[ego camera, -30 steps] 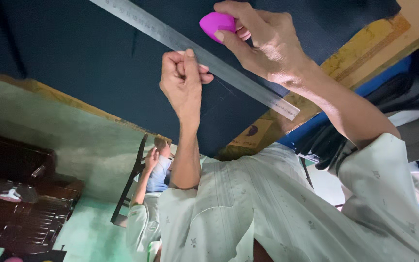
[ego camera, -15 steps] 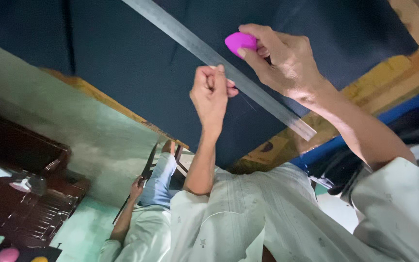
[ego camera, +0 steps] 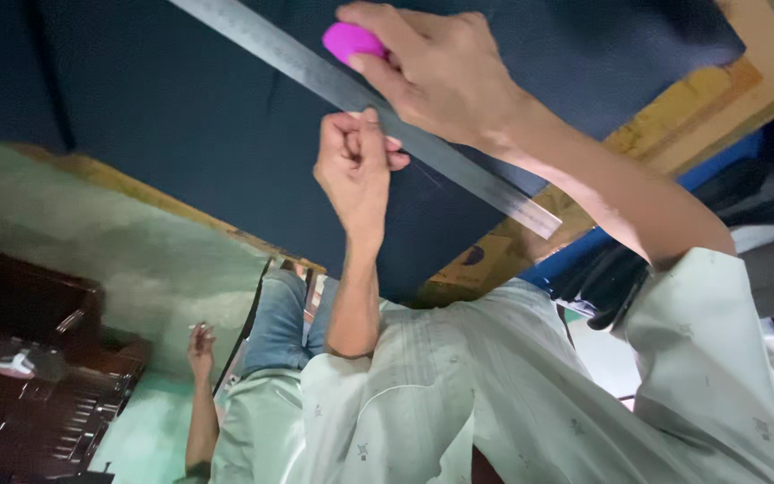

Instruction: The person uses shears to cut a piece of dark blue fabric along a marked line on a wooden table. After cutting, they use a ruler and a pink marker to draw straight lines on the remaining fabric.

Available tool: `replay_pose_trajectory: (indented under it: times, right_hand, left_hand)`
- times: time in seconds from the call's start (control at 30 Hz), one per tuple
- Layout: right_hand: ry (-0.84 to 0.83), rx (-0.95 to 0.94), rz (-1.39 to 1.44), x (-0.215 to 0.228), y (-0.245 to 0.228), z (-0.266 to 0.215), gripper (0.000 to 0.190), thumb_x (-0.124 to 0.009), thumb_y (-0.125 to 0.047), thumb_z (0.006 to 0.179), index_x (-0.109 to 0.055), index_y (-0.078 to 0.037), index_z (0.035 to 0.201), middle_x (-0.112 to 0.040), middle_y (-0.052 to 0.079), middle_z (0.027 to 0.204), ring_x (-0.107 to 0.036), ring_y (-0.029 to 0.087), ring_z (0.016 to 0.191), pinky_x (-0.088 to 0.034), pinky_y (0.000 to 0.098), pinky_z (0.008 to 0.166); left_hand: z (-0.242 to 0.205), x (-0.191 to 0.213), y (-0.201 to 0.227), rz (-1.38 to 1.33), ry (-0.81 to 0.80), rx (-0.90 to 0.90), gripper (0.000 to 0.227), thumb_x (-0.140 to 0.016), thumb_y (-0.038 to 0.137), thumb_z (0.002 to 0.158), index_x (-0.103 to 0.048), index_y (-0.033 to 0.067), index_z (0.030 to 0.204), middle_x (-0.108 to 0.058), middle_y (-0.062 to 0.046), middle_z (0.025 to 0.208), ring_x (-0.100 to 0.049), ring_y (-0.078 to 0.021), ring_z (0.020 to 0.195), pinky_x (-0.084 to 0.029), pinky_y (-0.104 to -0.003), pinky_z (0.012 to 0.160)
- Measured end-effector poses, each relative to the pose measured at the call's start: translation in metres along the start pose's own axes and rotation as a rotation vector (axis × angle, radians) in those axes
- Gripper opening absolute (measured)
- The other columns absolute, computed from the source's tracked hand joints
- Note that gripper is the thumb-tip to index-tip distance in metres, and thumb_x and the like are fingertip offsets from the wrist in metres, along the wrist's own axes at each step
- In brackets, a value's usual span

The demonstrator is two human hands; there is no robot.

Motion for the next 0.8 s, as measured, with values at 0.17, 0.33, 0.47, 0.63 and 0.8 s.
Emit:
replay_pose_trajectory:
  times: [0.17,0.33,0.47,0.63,0.8]
  right_hand:
    - [0.039,0.056,-0.14,-0.008,-0.004,0.01,0.027,-0.072,-0.016,0.11,-0.061,-0.01,0.134,-0.071,0.003,0.105,-0.069,0.02,0.082,-0.054,0.0417,0.083]
    - [-0.014,0.216,-0.321,-0.019,-0.01,0.017,0.024,-0.072,-0.018,0.101,-0.059,-0.009,0.12,-0.071,0.006,0.117,-0.07,0.021,0.091,-0.051,0.0362,0.074]
    - [0.029,0.069,-0.172,-0.022,-0.003,0.019,0.031,-0.069,-0.018,0.103,-0.059,-0.007,0.131,-0.069,0.007,0.111,-0.069,0.022,0.089,-0.054,0.0374,0.074]
    - [-0.069,0.07,-0.159,-0.009,-0.009,-0.012,0.027,-0.066,-0.013,0.107,-0.058,-0.006,0.132,-0.067,0.004,0.096,-0.068,0.018,0.076,-0.053,0.0338,0.065]
    - [-0.316,-0.035,-0.256,0.037,-0.031,-0.097,0.035,-0.067,-0.015,0.108,-0.058,-0.007,0.141,-0.061,0.003,0.08,-0.062,0.017,0.06,-0.048,0.0348,0.05]
  left_hand:
    - [0.0,-0.001,0.003,0.019,0.009,0.023,0.016,-0.063,0.013,0.105,-0.057,0.0,0.099,-0.066,-0.005,0.072,-0.064,-0.0068,0.06,-0.06,-0.025,0.054]
    - [0.001,0.0,0.001,0.04,-0.007,0.023,0.012,-0.062,0.01,0.105,-0.056,0.0003,0.1,-0.066,-0.004,0.073,-0.066,-0.0071,0.063,-0.06,-0.025,0.055]
    - [0.0,0.0,0.001,-0.007,-0.004,-0.002,0.011,-0.061,0.007,0.106,-0.055,-0.0001,0.101,-0.063,-0.004,0.075,-0.066,-0.0078,0.067,-0.062,-0.027,0.058]
    - [0.001,-0.002,0.003,0.04,0.021,-0.007,0.012,-0.061,0.008,0.106,-0.055,0.0002,0.099,-0.064,-0.004,0.072,-0.064,-0.0065,0.064,-0.061,-0.026,0.056]
    - [0.0,-0.003,0.009,0.093,0.034,-0.007,0.017,-0.062,0.012,0.107,-0.057,0.0002,0.097,-0.066,-0.004,0.071,-0.064,-0.0066,0.058,-0.059,-0.024,0.054]
Point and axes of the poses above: each hand's wrist, its own z-axis towards the middle knuckle, its own x-axis out of the back of the hand, y = z × x, the point moved 5 cm from there along z, towards the middle knuckle
